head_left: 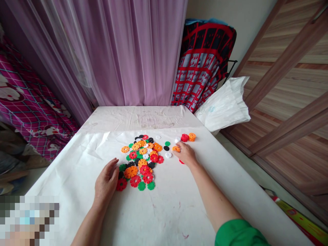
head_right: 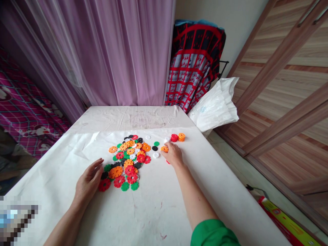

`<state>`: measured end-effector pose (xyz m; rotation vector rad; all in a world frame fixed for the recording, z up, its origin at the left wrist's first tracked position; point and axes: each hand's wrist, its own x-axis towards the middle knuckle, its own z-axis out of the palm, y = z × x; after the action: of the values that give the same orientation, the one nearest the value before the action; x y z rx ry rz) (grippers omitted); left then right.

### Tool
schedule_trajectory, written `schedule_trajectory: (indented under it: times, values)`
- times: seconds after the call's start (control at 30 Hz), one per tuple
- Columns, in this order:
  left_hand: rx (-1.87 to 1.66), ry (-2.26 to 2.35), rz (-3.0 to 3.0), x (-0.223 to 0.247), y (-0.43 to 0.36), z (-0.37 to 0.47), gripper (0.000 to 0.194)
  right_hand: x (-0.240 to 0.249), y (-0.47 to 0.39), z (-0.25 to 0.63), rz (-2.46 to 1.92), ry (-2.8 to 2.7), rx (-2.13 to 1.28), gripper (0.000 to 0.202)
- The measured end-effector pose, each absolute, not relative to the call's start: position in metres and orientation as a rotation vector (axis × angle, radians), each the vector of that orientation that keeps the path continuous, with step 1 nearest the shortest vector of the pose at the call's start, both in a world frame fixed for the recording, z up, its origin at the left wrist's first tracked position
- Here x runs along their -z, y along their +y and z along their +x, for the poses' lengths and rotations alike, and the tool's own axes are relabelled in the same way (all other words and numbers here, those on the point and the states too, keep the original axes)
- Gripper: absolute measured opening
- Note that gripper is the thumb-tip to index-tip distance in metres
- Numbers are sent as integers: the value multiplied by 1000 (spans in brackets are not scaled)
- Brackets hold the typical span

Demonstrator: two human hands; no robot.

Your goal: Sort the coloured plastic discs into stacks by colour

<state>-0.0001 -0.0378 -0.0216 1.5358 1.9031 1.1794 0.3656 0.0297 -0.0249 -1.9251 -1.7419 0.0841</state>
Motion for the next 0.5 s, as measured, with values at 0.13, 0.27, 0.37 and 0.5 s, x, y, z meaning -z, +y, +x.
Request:
schedule_trajectory:
  times: [0.13, 0.27, 0.37, 0.5]
  values:
    - [-1187, 1899, 1553, 21, -38, 0, 36, 21, 30, 364, -1967, -1780, -102, 29]
    - [-1182, 1905, 1559, 22, -38, -1, 37, 15, 29, 362, -1996, -1810, -141, 32]
    - [-1190, 1903, 1564, 23, -37, -1, 37, 12, 27, 363, -1984, -1807, -171, 31]
    - [-1196, 1900, 1566, 23, -37, 0, 36, 6, 17, 361, -1905, -1746, -139, 21]
